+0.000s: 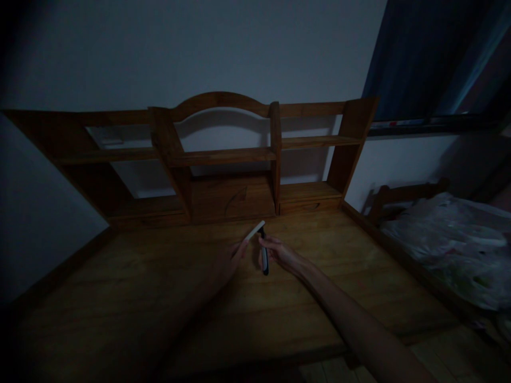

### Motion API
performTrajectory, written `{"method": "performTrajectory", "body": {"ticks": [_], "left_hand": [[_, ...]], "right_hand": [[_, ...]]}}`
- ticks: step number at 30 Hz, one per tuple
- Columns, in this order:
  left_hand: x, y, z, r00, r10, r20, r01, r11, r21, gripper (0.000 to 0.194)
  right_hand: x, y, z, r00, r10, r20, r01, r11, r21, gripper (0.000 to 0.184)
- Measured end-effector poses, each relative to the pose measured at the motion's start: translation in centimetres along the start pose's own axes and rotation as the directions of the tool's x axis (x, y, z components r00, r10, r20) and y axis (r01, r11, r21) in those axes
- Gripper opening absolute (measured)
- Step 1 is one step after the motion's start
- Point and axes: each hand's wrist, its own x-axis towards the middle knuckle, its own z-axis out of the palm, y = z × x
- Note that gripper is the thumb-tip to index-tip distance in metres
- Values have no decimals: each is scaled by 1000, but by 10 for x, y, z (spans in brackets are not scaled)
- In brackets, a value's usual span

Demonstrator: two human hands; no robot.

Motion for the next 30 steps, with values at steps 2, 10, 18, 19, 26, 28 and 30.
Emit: {"method": "performTrajectory", "body": {"ticks": [2, 10, 18, 19, 26, 28, 30], "left_hand": [[0, 1, -1, 1000, -4, 11, 4, 1000, 8, 55], [1, 1, 1, 1000, -30, -1, 30, 999, 27, 55], [-2, 5, -3, 999, -30, -13, 30, 1000, -9, 53], [-1, 5, -3, 999, -30, -13, 29, 999, -15, 53], [3, -4, -1, 989, -114, -89, 110, 992, -54, 57], [3, -4, 1, 992, -85, -90, 79, 994, -72, 56], [2, -2, 3, 996, -47, -77, 41, 996, -74, 55]], "right_hand": [[0, 1, 0, 1000, 1, 9, -1, 1000, -7, 28], [1, 1, 0, 1000, 12, -1, -12, 1000, 17, 27], [1, 0, 0, 1000, 21, 5, -21, 1000, 3, 25], [0, -1, 0, 1000, 22, 12, -22, 1000, 0, 25], [1, -3, 0, 999, 3, 52, -4, 1000, 26, 26], [0, -5, -1, 998, -10, 54, 7, 998, 55, 24], [-2, -7, -1, 999, -18, 51, 14, 997, 80, 23]]}}
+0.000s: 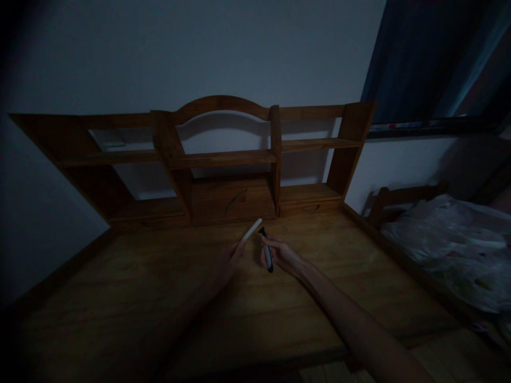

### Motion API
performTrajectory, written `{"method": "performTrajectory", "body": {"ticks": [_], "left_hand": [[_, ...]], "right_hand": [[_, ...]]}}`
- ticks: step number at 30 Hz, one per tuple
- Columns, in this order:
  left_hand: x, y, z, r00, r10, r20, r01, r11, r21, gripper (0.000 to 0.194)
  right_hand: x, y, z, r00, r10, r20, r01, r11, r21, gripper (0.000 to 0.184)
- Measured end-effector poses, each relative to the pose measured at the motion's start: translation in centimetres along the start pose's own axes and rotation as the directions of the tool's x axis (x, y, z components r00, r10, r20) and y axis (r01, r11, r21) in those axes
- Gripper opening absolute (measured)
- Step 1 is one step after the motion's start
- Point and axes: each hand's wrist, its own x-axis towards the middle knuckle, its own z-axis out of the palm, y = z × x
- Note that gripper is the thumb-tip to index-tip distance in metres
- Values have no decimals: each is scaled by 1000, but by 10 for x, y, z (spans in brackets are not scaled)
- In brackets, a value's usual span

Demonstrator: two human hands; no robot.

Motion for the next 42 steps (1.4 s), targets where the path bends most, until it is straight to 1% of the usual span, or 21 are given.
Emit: {"method": "performTrajectory", "body": {"ticks": [3, 5, 10, 12, 16, 19, 21, 23, 26, 29, 31, 33, 35, 36, 39, 40, 42], "left_hand": [[-3, 4, 0, 999, 31, 43, -33, 999, 30, 53], [-3, 6, -3, 999, 9, 45, -11, 999, 48, 52], [-4, 9, -10, 998, -65, 20, 65, 998, 7, 58], [-4, 10, -10, 998, -49, 26, 49, 999, 7, 57], [-6, 10, -6, 999, 26, 26, -26, 1000, 10, 51], [-5, 7, -8, 999, -40, -20, 40, 999, 14, 54], [-3, 5, -9, 998, -67, -15, 68, 998, 8, 57], [-3, 4, -8, 999, -34, 18, 34, 999, 21, 56], [-3, 3, -2, 997, 23, 69, -28, 997, 70, 53], [-3, 1, 2, 999, -5, 42, 1, 996, 92, 52], [-2, 0, 0, 999, -47, 13, 45, 996, 81, 52], [-2, -2, -3, 998, -60, -19, 61, 996, 60, 52], [-2, -2, -5, 999, -31, -33, 32, 999, 37, 52], [-2, -1, -4, 1000, -3, -21, 4, 1000, 27, 52], [-3, 1, 0, 997, 54, 51, -55, 998, 18, 49], [-3, 1, 1, 996, 61, 61, -63, 998, 23, 48], [-2, 1, 2, 998, 40, 43, -42, 999, 31, 50]], "right_hand": [[-2, -3, 1, 1000, -6, -13, 6, 1000, 14, 22], [-4, -5, 3, 1000, -3, -15, 3, 1000, 19, 22], [-6, -8, 6, 1000, -17, 8, 17, 999, 34, 22], [-7, -10, 6, 1000, -18, 8, 17, 999, 40, 23], [-9, -12, 6, 1000, -17, 5, 16, 997, 74, 22], [-10, -14, 7, 999, -37, -18, 38, 995, 88, 20], [-11, -16, 8, 998, -48, -32, 50, 994, 93, 20], [-12, -17, 9, 998, -56, -30, 59, 992, 108, 20], [-11, -17, 9, 998, -62, -32, 65, 991, 120, 24], [-9, -15, 8, 996, -66, -62, 73, 991, 115, 25], [-8, -13, 7, 996, -69, -59, 76, 989, 130, 25], [-8, -12, 7, 997, -69, -45, 75, 986, 150, 25], [-9, -12, 7, 997, -69, -38, 75, 984, 164, 25], [-10, -13, 7, 997, -71, -37, 76, 983, 166, 25], [-10, -13, 8, 997, -63, -38, 68, 986, 153, 26], [-10, -12, 8, 998, -55, -44, 61, 988, 145, 26], [-10, -12, 8, 998, -33, -59, 40, 991, 131, 25]]}}
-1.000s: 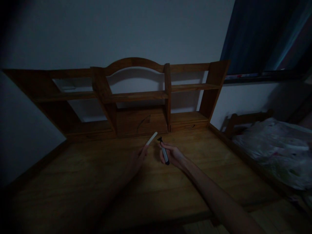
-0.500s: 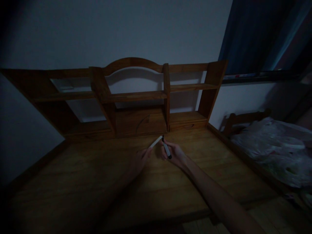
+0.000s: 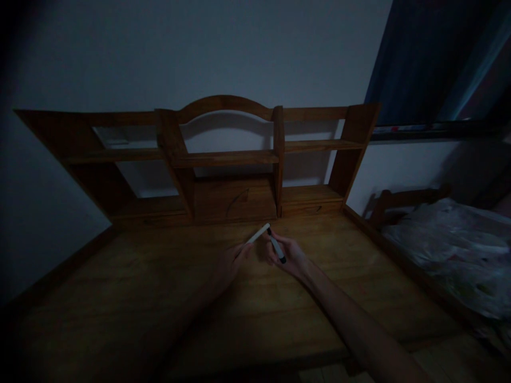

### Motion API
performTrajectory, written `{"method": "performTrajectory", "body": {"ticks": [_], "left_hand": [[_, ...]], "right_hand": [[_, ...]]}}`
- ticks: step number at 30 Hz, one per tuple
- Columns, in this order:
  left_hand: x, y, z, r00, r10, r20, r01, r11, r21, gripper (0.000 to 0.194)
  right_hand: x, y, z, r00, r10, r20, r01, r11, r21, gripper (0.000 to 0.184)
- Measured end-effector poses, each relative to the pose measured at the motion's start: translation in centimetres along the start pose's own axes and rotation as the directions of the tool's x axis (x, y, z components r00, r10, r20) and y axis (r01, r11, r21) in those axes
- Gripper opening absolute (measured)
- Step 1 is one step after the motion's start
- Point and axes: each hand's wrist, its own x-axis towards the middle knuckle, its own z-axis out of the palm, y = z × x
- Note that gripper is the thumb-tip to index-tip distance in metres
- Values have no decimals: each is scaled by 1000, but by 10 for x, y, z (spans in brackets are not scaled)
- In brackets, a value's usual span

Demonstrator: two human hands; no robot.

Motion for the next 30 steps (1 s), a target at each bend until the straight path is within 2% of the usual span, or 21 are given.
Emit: {"method": "performTrajectory", "body": {"ticks": [5, 8, 10, 12, 14, 16, 19, 22, 26, 30], "left_hand": [[5, -9, -7, 993, -100, -66, 97, 994, -60, 56], [5, -9, -10, 991, -97, -91, 85, 988, -125, 57], [2, -5, -9, 991, -86, -101, 70, 985, -157, 57], [-2, 1, -8, 995, -46, -86, 32, 986, -166, 55], [-6, 5, -7, 999, 10, -48, -17, 989, -150, 52], [-8, 6, -6, 999, 41, -6, -42, 991, -125, 50], [-5, 3, -5, 999, 29, 21, -28, 997, -72, 50], [-1, -3, -4, 999, -25, -23, 24, 999, -49, 51], [0, -8, -4, 995, -75, -68, 66, 991, -120, 53], [-2, -5, -2, 1000, -5, -9, 4, 989, -147, 52]], "right_hand": [[2, 2, -2, 1000, 19, 23, -18, 998, -58, 25], [5, 6, -2, 993, -110, -32, 100, 967, -233, 21], [7, 10, -1, 950, -293, -108, 216, 868, -448, 18], [9, 12, -1, 873, -467, -141, 284, 722, -631, 16], [9, 12, -1, 819, -558, -137, 305, 624, -719, 14], [9, 9, -2, 795, -591, -136, 314, 592, -742, 14], [7, 5, -4, 772, -617, -155, 319, 587, -744, 14], [7, 4, -5, 760, -630, -163, 316, 577, -753, 14], [8, 4, -6, 745, -652, -142, 319, 536, -782, 16], [9, 5, -8, 738, -664, -119, 326, 505, -800, 18]]}}
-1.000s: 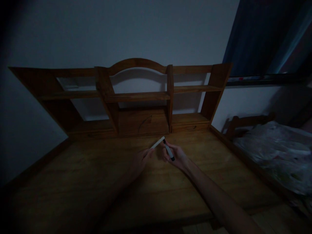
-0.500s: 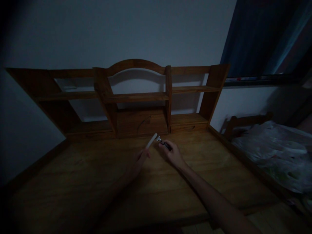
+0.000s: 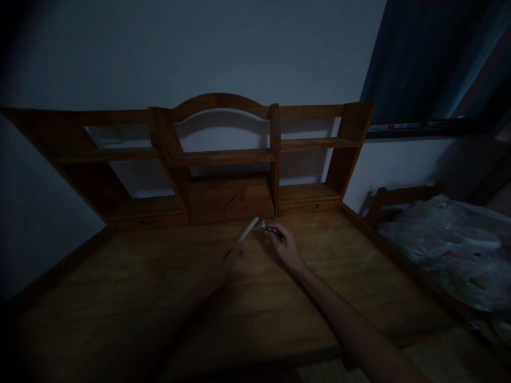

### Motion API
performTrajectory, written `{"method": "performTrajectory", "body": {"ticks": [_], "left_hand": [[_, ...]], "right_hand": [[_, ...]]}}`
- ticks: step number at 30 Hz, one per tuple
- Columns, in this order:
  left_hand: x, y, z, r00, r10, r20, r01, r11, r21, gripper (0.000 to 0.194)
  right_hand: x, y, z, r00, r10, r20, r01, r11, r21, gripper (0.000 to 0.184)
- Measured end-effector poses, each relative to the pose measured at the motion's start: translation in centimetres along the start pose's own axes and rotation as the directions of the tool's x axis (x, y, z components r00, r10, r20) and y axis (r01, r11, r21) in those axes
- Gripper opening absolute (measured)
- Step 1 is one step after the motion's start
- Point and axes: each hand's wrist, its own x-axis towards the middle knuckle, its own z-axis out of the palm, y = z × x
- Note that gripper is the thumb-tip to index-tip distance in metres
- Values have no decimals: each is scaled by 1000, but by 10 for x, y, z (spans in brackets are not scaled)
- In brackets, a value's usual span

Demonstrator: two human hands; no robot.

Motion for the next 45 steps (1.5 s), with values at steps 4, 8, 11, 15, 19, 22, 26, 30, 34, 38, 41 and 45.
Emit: {"method": "performTrajectory", "body": {"ticks": [4, 8, 11, 15, 19, 22, 26, 30, 34, 38, 41, 45], "left_hand": [[3, -2, 4, 999, -5, 39, 4, 999, 32, 52], [7, -10, 2, 996, -88, -28, 88, 996, -10, 55], [5, -9, -1, 995, -88, -44, 83, 991, -109, 56], [1, -4, 0, 1000, 12, -4, -12, 993, -116, 54], [5, -7, 4, 999, -31, 33, 32, 999, -27, 56], [6, -9, 2, 999, -35, -16, 34, 996, -78, 55], [3, -4, 1, 1000, -13, 3, 13, 995, -96, 54], [5, -5, 3, 997, -40, 59, 41, 999, -15, 55], [4, -8, 1, 999, -52, 1, 52, 995, -85, 55], [0, -4, 0, 999, -24, 39, 27, 996, -80, 55], [2, -4, 1, 997, -43, 71, 42, 999, 14, 58], [5, -7, 1, 997, -81, 6, 81, 996, -40, 58]], "right_hand": [[0, 1, -1, 1000, -13, 10, 14, 1000, -23, 20], [-1, -2, -1, 999, -36, 30, 37, 999, -35, 19], [-1, -4, -1, 998, -50, 45, 52, 998, -40, 18], [-1, -3, -1, 998, -42, 44, 43, 998, -37, 17], [-2, -4, -1, 998, -29, 48, 30, 999, -30, 16], [-3, -6, 0, 999, -25, 43, 26, 999, -25, 16], [-2, -5, 0, 999, -6, 42, 7, 1000, -21, 17], [-3, -2, 0, 999, 7, 41, -7, 1000, -11, 18], [-2, -3, 0, 999, -1, 42, 2, 1000, -16, 18], [-2, -4, 0, 999, 5, 53, -5, 1000, -2, 18], [-3, -4, 0, 998, 8, 58, -8, 1000, 1, 19], [-3, -5, 0, 999, -4, 42, 4, 1000, -6, 20]]}}
